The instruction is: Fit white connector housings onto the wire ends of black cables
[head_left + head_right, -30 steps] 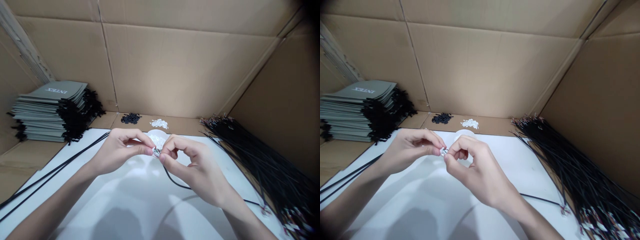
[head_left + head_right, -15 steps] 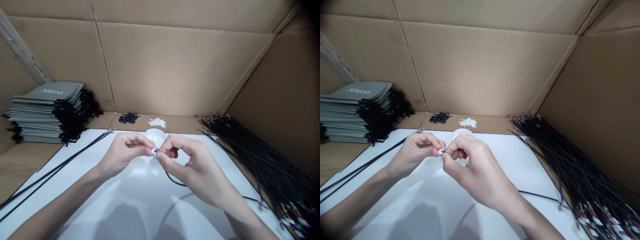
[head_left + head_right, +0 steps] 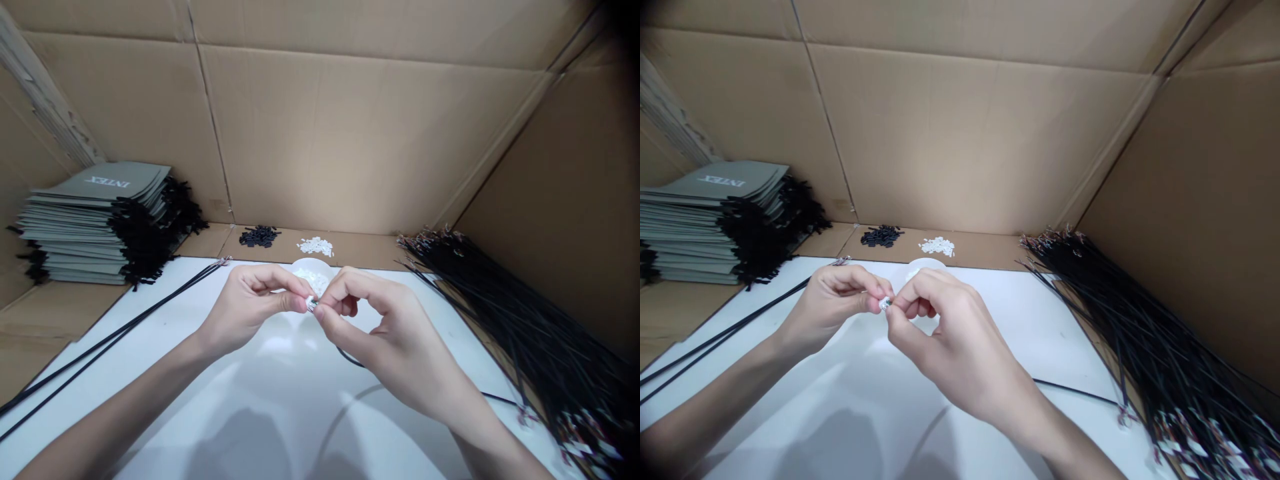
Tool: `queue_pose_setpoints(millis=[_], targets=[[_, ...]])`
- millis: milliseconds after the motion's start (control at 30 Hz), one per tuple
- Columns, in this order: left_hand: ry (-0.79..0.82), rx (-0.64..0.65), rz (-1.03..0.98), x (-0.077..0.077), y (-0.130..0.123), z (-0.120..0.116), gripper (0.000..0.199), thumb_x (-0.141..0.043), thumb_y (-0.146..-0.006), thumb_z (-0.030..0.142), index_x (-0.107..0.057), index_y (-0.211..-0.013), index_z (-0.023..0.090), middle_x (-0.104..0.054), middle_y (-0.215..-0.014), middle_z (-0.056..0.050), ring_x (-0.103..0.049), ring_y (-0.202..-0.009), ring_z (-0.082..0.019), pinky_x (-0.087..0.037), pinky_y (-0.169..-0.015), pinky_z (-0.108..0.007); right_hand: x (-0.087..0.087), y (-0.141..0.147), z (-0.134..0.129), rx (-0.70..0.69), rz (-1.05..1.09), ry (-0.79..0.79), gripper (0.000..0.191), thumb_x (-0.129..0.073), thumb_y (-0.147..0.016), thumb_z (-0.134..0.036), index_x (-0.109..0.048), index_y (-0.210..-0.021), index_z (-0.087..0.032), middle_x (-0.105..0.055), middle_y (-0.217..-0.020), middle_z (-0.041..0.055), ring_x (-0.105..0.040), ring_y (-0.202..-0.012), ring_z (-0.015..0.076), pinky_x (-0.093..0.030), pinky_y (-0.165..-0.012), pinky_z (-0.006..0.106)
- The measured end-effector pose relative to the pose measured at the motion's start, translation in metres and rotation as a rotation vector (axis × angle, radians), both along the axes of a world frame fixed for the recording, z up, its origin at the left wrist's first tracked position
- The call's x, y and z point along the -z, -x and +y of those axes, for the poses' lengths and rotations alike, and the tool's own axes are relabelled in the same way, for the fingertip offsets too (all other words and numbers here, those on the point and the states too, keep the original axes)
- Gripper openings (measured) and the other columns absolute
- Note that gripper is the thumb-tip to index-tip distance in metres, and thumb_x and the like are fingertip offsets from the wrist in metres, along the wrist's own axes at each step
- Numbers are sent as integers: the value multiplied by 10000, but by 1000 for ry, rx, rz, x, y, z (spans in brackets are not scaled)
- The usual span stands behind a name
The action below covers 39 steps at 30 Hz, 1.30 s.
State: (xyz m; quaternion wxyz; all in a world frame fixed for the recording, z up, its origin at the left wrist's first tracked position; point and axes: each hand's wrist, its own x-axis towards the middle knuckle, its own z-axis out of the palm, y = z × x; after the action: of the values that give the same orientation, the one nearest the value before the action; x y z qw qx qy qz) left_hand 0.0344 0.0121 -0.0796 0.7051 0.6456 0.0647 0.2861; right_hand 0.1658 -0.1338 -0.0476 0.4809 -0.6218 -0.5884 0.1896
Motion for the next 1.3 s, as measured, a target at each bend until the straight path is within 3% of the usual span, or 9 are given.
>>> queue_pose_setpoints(millis=[200,367,500,700,800,933,1133,1300], targets=[[-56,-29,-32,-2,2,-2,177,-779,-784,60,-782,-755,235,-768,-791,38,-712,-752,-83,-575,-707,-128,1,-1,1,-8,74,45,170,-592,-903,-139,-587,-754,-220,-545,-725,-50,-452,-641,88,-342,-538,204],[-219,-172,-76,-2,3,-6,213,-766,-777,30,-778,-750,242,-765,-780,52,-719,-761,-88,-583,-717,-131,-4,-3,2,-59,211,173,242,-567,-958,-233,-561,-719,-198,-466,-660,-53,-366,-589,87,-277,-511,228],[-476,-239,-132,-3,6,-2,199,-744,-805,30,-759,-799,228,-765,-832,33,-719,-798,-116,-591,-765,-196,-4,-10,6,-163,380,222,274,-623,-949,-363,-588,-745,-183,-436,-680,-41,-350,-621,98,-269,-556,252],[-1051,-278,-222,-14,11,4,161,-706,-857,52,-718,-947,185,-752,-946,-37,-688,-916,-160,-559,-832,-270,1,-21,13,-289,470,248,304,-651,-933,-417,-603,-772,-164,-449,-758,-12,-383,-731,130,-299,-671,276],[-1200,-315,-210,-18,13,3,127,-675,-882,70,-698,-918,189,-736,-1009,-55,-677,-943,-171,-543,-828,-274,2,-21,14,-311,482,267,315,-646,-935,-435,-606,-782,-163,-452,-754,-11,-384,-723,133,-291,-658,280],[-1200,-358,-130,-19,14,1,83,-661,-898,132,-680,-906,212,-739,-1012,-50,-675,-973,-195,-523,-860,-294,1,-18,14,-240,390,210,294,-638,-941,-433,-631,-806,-172,-511,-755,-10,-414,-709,133,-305,-636,277],[-1137,-370,-80,-18,15,1,83,-631,-909,133,-663,-925,207,-731,-1011,-44,-664,-940,-188,-495,-846,-293,1,-10,13,-62,67,18,199,-617,-954,-290,-632,-784,-188,-571,-715,-22,-461,-642,117,-339,-587,262],[-1089,-385,-66,-16,15,1,64,-629,-918,150,-653,-921,209,-721,-1024,-44,-654,-953,-186,-489,-852,-294,6,-7,12,7,-238,-196,142,-615,-936,-169,-627,-797,-197,-560,-696,-21,-480,-660,126,-372,-624,274]])
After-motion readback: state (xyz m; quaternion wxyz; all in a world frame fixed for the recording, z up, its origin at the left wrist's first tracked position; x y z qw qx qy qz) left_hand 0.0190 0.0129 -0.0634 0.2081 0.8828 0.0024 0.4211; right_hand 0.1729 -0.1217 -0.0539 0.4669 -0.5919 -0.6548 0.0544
